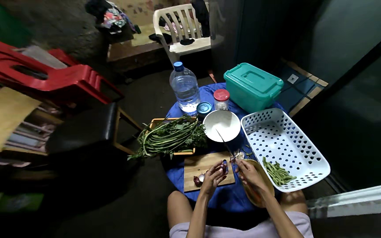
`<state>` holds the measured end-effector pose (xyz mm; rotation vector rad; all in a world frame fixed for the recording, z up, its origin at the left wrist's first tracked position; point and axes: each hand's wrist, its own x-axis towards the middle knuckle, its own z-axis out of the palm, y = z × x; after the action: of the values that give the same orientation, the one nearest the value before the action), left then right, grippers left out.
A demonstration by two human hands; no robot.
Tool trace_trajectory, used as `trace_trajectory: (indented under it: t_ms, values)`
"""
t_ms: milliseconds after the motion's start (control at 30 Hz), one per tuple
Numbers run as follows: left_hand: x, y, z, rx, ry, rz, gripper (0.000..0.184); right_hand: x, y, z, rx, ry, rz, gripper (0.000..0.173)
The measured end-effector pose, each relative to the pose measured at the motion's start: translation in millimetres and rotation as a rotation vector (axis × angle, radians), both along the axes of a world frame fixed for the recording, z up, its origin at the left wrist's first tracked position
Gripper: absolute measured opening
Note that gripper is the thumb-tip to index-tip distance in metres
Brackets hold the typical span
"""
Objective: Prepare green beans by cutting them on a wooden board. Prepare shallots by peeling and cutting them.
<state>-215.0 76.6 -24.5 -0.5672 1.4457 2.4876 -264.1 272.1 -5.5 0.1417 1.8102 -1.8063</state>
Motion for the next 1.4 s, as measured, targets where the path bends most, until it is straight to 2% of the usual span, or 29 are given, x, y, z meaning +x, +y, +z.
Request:
trace_trajectory:
  t_ms: [133, 267, 367, 500, 633, 967, 1133, 1233, 1400]
  values:
    - [-5.9, 6.1, 1.1, 0.046, -0.016, 0.096, 0.036, -6.0, -1.3, -0.2, 0.128, 0.037, 0.029, 0.046]
    - [-10.3, 12.3, 2.2, 0.051, -0.049, 0.173, 0.032, -10.7, -6.5, -6.0, 0.199, 0.136, 0.039, 0.045]
    - [-12.2, 16.2, 5.4, 0.067, -0.081, 0.221, 0.031, -10.2, -9.7, -8.4, 0.176, 0.227, 0.053, 0.046]
    - [-13.7, 20.4, 4.8, 0.022, -0.105, 0.259, 0.03, -1.0, -12.6, -2.6, 0.124, 0.276, 0.214, 0.049]
    - [-12.9, 25.9, 3.4, -0.028, -0.089, 0.314, 0.026, 10.4, -20.4, -1.6, 0.179, 0.36, 0.277, 0.053]
    - [-8.2, 33.6, 11.8, -0.04, -0.099, 0.406, 0.024, 17.2, -29.1, -5.5, 0.179, 0.491, 0.227, 0.051]
    - [-6.2, 37.9, 12.4, -0.082, -0.112, 0.424, 0.025, 16.9, -32.2, -12.3, 0.249, 0.576, 0.195, 0.049]
    - [-6.1, 36.4, 13.4, -0.067, -0.1, 0.403, 0.027, 14.9, -29.7, -10.1, 0.171, 0.47, 0.175, 0.044]
    - [-4.1, 26.2, 12.3, -0.04, -0.13, 0.275, 0.028, 13.6, -19.7, 5.8, -0.08, 0.072, 0.119, 0.038]
